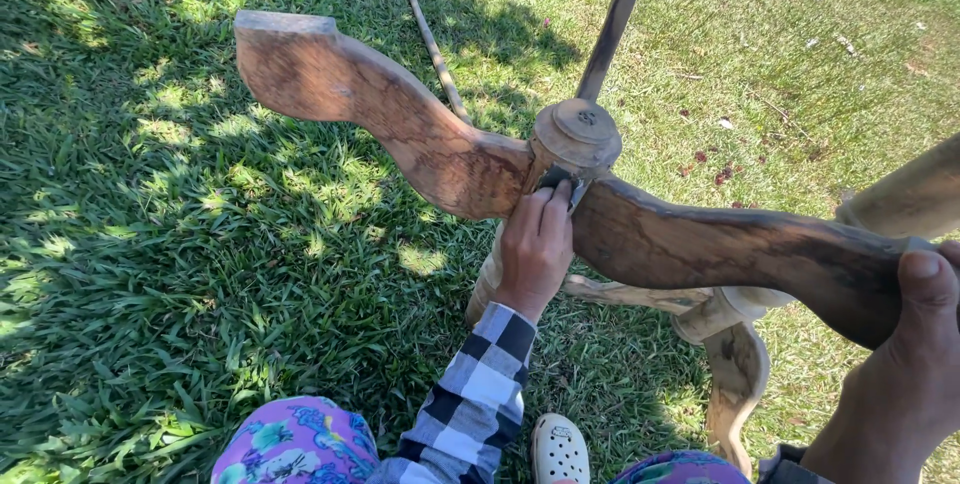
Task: The person is sanding the wooden base of a piece of furniture using a piece of sandpaper.
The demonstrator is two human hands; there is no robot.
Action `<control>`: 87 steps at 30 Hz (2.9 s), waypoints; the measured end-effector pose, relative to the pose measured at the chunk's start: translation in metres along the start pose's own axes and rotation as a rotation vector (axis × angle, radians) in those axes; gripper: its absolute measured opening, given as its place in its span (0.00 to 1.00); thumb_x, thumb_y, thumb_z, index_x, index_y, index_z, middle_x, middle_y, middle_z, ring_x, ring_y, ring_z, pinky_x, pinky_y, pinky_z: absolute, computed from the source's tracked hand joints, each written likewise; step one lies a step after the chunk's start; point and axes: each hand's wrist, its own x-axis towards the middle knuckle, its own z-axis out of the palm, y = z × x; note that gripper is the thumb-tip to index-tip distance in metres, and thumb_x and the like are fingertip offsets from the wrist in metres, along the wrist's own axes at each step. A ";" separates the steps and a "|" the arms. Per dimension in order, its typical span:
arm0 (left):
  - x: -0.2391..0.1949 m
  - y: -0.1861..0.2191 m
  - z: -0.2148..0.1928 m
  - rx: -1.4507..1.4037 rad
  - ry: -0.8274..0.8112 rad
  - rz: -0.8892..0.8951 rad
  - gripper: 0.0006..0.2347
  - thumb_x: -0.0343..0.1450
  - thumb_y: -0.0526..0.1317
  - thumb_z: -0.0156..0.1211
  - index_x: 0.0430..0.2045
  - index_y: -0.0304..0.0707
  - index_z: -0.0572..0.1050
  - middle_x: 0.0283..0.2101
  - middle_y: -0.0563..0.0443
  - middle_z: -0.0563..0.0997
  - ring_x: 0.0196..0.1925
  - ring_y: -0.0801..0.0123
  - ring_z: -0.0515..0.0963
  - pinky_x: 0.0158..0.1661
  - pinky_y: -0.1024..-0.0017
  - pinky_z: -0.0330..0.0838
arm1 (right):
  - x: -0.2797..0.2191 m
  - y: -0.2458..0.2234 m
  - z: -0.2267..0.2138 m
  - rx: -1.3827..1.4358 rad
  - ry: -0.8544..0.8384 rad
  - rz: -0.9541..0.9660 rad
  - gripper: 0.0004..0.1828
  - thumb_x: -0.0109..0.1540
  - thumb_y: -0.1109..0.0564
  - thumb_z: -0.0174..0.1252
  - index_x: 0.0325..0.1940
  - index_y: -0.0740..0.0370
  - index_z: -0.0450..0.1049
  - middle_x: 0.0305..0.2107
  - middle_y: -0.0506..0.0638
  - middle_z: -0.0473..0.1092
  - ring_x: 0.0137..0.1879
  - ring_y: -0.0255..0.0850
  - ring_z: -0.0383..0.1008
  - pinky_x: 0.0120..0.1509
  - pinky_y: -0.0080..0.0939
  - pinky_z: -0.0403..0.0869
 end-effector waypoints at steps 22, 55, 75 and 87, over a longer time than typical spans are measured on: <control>-0.003 -0.054 0.011 -0.048 -0.096 -0.113 0.06 0.73 0.27 0.57 0.40 0.28 0.68 0.36 0.37 0.73 0.40 0.43 0.77 0.39 0.51 0.72 | 0.001 -0.030 0.040 -0.058 0.089 0.014 0.21 0.72 0.48 0.69 0.58 0.64 0.71 0.47 0.49 0.74 0.53 0.35 0.77 0.64 0.33 0.78; -0.022 -0.033 0.008 0.199 -0.261 0.106 0.06 0.72 0.30 0.61 0.37 0.30 0.69 0.32 0.39 0.75 0.30 0.46 0.80 0.28 0.58 0.76 | -0.003 -0.059 0.059 -0.117 0.130 -0.085 0.18 0.68 0.55 0.75 0.51 0.64 0.73 0.45 0.47 0.75 0.49 0.31 0.76 0.57 0.29 0.76; -0.021 -0.038 -0.005 0.292 -0.400 0.097 0.05 0.73 0.29 0.58 0.40 0.27 0.73 0.31 0.38 0.80 0.29 0.51 0.84 0.27 0.60 0.78 | -0.009 -0.061 0.057 -0.164 0.119 -0.092 0.16 0.69 0.55 0.74 0.49 0.66 0.75 0.43 0.50 0.76 0.49 0.34 0.78 0.57 0.31 0.77; -0.034 -0.077 -0.022 0.476 -0.573 0.585 0.08 0.73 0.35 0.62 0.43 0.33 0.75 0.34 0.44 0.81 0.37 0.60 0.83 0.39 0.63 0.80 | -0.008 -0.046 0.047 -0.164 0.122 -0.105 0.18 0.71 0.53 0.76 0.49 0.66 0.74 0.43 0.48 0.75 0.49 0.33 0.77 0.57 0.30 0.77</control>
